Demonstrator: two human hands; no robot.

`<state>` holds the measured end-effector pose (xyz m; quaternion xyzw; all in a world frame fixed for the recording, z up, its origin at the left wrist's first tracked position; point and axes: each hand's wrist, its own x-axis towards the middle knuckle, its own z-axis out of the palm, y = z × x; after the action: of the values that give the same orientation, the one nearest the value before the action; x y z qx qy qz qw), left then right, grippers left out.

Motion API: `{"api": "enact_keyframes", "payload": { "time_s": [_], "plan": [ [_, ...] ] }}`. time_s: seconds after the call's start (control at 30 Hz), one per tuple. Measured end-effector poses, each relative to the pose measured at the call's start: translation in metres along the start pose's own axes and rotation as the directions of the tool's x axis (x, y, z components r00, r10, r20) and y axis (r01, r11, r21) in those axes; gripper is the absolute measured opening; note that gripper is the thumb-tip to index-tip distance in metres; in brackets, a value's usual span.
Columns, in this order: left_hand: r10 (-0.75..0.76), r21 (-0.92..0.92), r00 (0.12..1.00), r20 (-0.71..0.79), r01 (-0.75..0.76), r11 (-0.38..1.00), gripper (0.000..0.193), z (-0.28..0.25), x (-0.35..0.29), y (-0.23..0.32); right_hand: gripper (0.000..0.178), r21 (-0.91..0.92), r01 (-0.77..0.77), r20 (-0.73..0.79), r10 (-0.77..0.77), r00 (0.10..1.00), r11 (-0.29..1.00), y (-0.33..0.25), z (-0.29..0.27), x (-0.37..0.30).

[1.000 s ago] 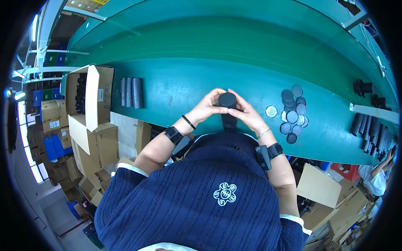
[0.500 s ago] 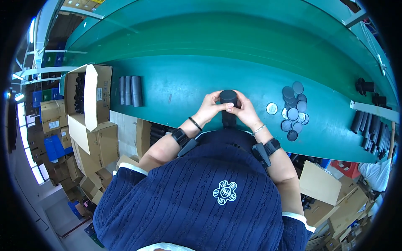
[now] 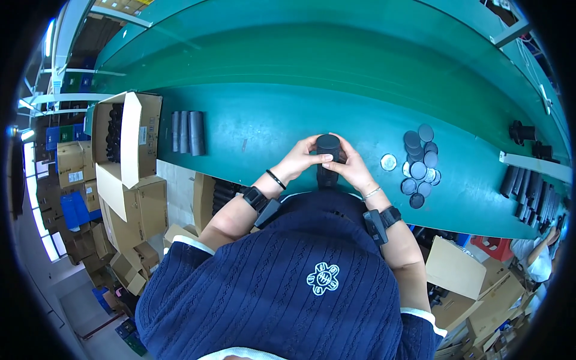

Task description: The person picks up a black cylinder and a cap, fits the cap onto the cylinder, and places the unit on the conveyor belt. They then attach a base to another cylinder and place the completed assembly into a cardboard box.

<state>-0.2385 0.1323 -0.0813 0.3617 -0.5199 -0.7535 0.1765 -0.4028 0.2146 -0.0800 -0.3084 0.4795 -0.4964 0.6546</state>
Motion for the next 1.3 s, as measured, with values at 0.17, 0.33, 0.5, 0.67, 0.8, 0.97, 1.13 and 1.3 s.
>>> {"api": "enact_keyframes", "payload": {
  "time_s": [0.17,0.33,0.5,0.67,0.8,0.97,1.13,1.3],
  "plan": [
    [-0.009,0.122,0.999,-0.051,0.015,0.992,0.051,0.003,-0.002,0.003,0.070,-0.092,-0.027,0.013,0.028,1.000,0.995,0.001,-0.001,0.003],
    [0.040,0.169,0.996,-0.085,-0.025,0.985,0.041,0.012,-0.002,0.004,0.067,-0.227,0.010,-0.082,-0.030,0.996,0.974,0.016,0.000,0.004],
    [-0.031,0.112,1.000,0.001,0.031,0.993,0.044,-0.001,0.009,-0.002,0.069,-0.258,0.005,-0.115,-0.035,0.993,0.966,0.019,-0.004,0.009],
    [0.017,0.100,0.999,0.051,-0.022,0.995,0.048,-0.002,0.001,0.001,0.075,0.023,-0.081,-0.022,0.081,0.996,0.996,0.003,0.003,0.000],
    [0.022,0.185,0.999,0.029,-0.027,0.982,0.050,0.001,0.001,0.004,0.070,-0.125,-0.025,-0.074,0.016,0.997,0.992,0.012,0.004,-0.002],
    [-0.112,-0.034,0.984,0.141,0.118,0.992,0.048,-0.018,0.013,-0.004,0.073,-0.224,0.039,-0.049,-0.051,0.997,0.974,0.015,0.007,0.006],
    [-0.064,-0.454,0.981,0.186,0.143,0.880,0.053,-0.028,0.000,-0.009,0.085,0.084,-0.112,0.067,0.106,0.992,0.990,0.013,-0.002,0.010],
    [0.019,0.273,0.999,-0.027,-0.011,0.962,0.050,-0.011,-0.011,0.007,0.072,0.016,-0.059,0.078,0.057,0.995,0.998,0.011,0.004,0.006]
  ]
}}
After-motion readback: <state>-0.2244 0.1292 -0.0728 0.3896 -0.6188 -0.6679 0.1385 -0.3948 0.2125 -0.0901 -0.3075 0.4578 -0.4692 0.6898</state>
